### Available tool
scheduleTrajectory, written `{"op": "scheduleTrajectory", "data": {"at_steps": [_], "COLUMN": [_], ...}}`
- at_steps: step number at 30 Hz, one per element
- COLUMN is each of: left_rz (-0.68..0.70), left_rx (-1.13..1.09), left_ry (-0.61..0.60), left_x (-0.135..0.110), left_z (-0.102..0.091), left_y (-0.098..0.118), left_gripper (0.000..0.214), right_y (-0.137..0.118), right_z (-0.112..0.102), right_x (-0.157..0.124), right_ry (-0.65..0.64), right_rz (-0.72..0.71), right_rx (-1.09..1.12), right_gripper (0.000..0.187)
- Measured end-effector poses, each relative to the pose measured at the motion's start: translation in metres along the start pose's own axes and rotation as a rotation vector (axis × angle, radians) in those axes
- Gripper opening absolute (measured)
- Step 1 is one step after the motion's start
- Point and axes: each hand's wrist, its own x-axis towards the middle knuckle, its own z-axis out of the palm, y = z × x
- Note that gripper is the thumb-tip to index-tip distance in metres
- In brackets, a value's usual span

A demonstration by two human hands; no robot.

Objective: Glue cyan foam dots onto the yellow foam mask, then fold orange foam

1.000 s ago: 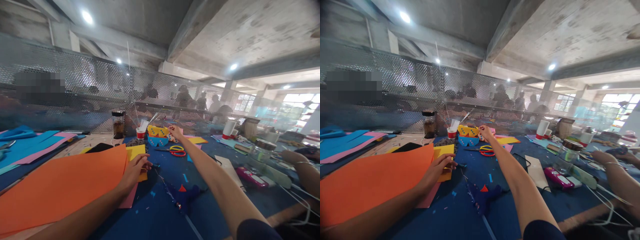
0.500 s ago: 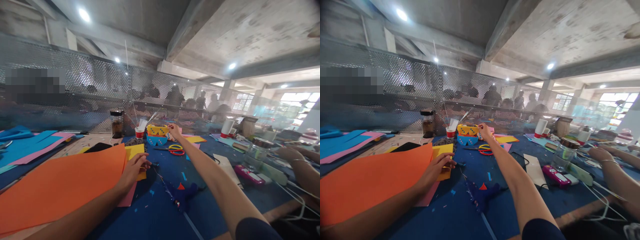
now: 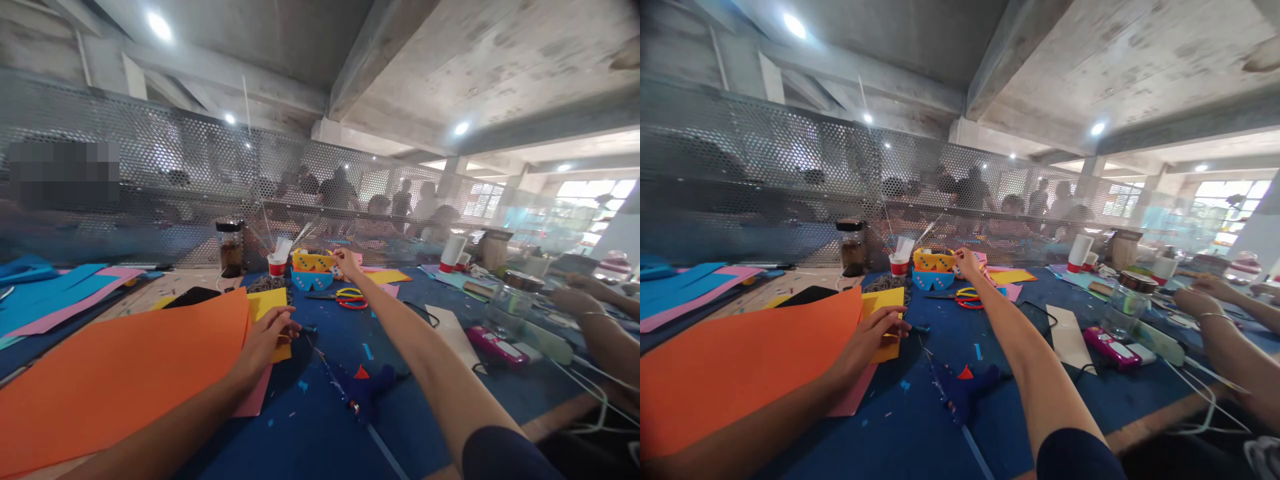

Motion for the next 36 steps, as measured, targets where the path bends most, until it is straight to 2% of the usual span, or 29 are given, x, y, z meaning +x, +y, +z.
{"op": "scheduleTrajectory", "data": {"at_steps": [10,22,36], "left_rz": [-0.016,0.014,-0.015], "left_rx": [0.02,0.011,0.056], "left_ry": [-0.003,-0.005,0.005], "left_x": [-0.002,0.007,0.0], "left_z": [-0.001,-0.006,-0.003], "left_y": [0.002,-0.011,-0.001], "left_gripper": [0.068,0.063,0.062], "right_y": [0.003,0.004,0.003], "right_z": [-0.004,0.005,0.011], "right_x": [0.007,0.009,0.011], "right_ry": [0.008,0.05,0.013], "right_rz": [0.087,0.034,0.074], "right_rx": [-0.074,-0.115,-0.245], "right_gripper": [0.037,0.037,0.037]}}
